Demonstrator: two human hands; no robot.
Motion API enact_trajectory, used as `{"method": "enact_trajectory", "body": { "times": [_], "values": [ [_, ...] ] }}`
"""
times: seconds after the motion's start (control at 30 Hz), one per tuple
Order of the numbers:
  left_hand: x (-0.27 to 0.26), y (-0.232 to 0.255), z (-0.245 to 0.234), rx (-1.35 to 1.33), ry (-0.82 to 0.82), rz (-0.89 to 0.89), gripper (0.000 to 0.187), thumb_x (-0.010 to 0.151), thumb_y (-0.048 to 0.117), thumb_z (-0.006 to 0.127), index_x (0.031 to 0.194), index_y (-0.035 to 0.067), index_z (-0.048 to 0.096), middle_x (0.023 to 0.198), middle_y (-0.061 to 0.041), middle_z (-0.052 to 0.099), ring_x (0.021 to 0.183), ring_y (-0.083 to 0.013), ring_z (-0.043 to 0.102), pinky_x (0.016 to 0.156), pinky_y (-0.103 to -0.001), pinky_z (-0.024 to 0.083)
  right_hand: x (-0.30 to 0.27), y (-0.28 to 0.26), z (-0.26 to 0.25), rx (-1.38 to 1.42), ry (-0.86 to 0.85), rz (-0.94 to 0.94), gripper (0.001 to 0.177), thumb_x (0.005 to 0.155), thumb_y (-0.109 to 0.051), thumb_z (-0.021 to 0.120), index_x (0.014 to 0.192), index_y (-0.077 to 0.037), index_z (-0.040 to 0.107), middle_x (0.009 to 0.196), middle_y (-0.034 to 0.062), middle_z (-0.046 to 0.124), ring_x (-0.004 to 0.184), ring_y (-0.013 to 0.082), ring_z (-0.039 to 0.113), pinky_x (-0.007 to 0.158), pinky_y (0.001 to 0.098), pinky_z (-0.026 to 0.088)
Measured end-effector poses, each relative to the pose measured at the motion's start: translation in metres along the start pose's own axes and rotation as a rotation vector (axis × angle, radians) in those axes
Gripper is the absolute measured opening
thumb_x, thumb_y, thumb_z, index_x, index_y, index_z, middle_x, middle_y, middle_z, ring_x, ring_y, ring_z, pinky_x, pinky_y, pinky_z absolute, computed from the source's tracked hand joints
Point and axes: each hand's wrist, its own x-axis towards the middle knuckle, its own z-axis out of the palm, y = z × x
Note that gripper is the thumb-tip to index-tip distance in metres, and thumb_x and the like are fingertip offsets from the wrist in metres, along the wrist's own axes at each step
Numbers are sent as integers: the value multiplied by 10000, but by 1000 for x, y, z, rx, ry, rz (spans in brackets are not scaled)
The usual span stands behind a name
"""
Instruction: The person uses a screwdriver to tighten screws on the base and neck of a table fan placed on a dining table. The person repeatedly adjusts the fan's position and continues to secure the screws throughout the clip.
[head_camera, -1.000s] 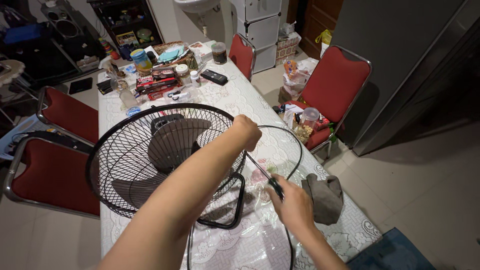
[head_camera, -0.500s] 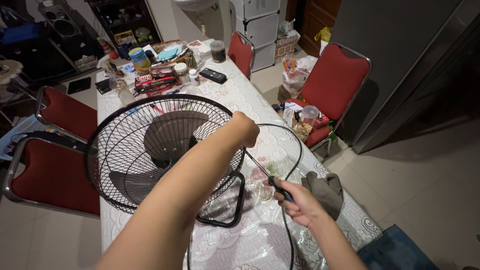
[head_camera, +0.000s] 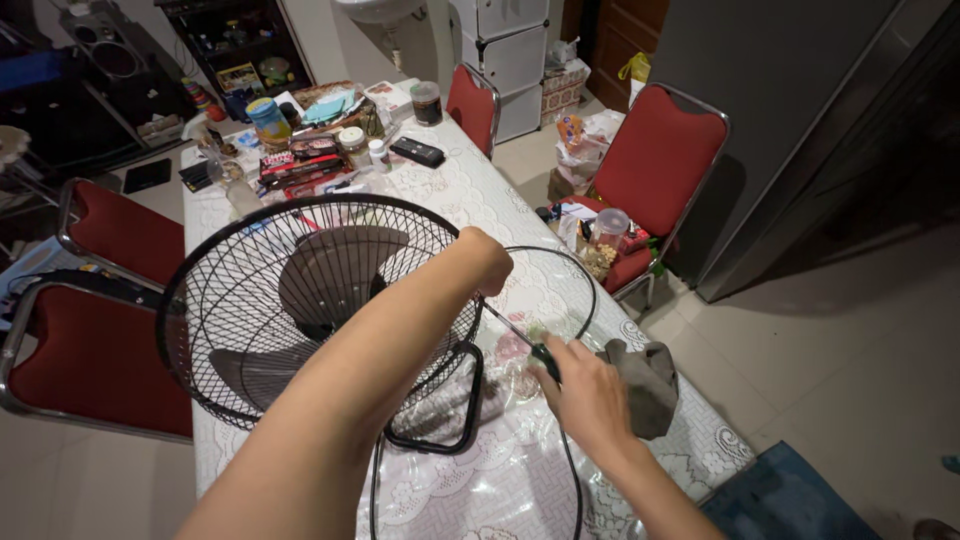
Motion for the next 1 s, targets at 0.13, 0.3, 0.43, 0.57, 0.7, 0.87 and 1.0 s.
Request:
{"method": "enact_trajectory", "body": {
  "times": [0.13, 0.3, 0.43, 0.57, 0.7, 0.87, 1.0],
  "values": [
    [-3, -3, -7, -3, -77, -27, 424, 809, 295, 678, 1202, 145, 735, 1214, -68, 695, 1146, -272, 668, 980, -443, 481, 12, 36, 14, 662, -347, 385, 312, 954, -262, 706, 1185, -62, 766, 831, 38, 723, 695, 117, 626, 632, 298, 489],
    [1, -11, -9, -11, -264, -33, 563, 818, 446, 662, 1308, 170, 664, 1350, -68, 596, 1252, -284, 578, 1045, -451, 441, 7, 57, 18, 1454, -608, 655, 396, 998, -233, 618, 1292, 26, 678, 770, 7, 536, 528, 45, 470, 370, 196, 302],
    [12, -17, -11, -29, -399, -6, 685, 824, 568, 649, 1394, 189, 608, 1458, -68, 517, 1337, -293, 506, 1096, -458, 410, 15, 55, 14, 1761, -808, 946, 482, 1001, -319, 537, 1350, 11, 575, 796, 72, 614, 374, 9, 319, 275, 155, 199],
    [23, -28, -15, -52, -512, 39, 811, 831, 689, 636, 1479, 208, 551, 1566, -68, 438, 1421, -303, 434, 1148, -464, 378, 21, 65, 9, 1911, -967, 914, 484, 1031, -274, 512, 1425, 6, 535, 729, 47, 550, 359, 21, 309, 278, 171, 219],
    [25, -43, -14, -93, -520, 104, 866, 817, 738, 618, 1515, 233, 529, 1616, -45, 408, 1472, -297, 379, 1169, -470, 353, 31, 66, 8, 1846, -1034, 910, 466, 1023, -281, 505, 1419, -37, 535, 671, 25, 529, 341, 37, 307, 267, 187, 209],
    [43, -33, -10, -71, -607, 120, 818, 785, 696, 628, 1451, 221, 619, 1555, -11, 533, 1421, -263, 473, 1142, -444, 384, 26, 52, 18, 1426, -756, 887, 394, 1006, -289, 547, 1298, -57, 673, 613, -2, 505, 337, 33, 292, 274, 208, 172],
    [53, -35, -3, -80, -594, 136, 792, 798, 680, 631, 1438, 214, 626, 1547, -17, 546, 1414, -255, 485, 1143, -436, 386, 27, 48, 31, 793, -508, 491, 349, 1043, -314, 651, 1038, 1, 803, 611, 7, 514, 441, 53, 359, 391, 259, 262]
  ]
}}
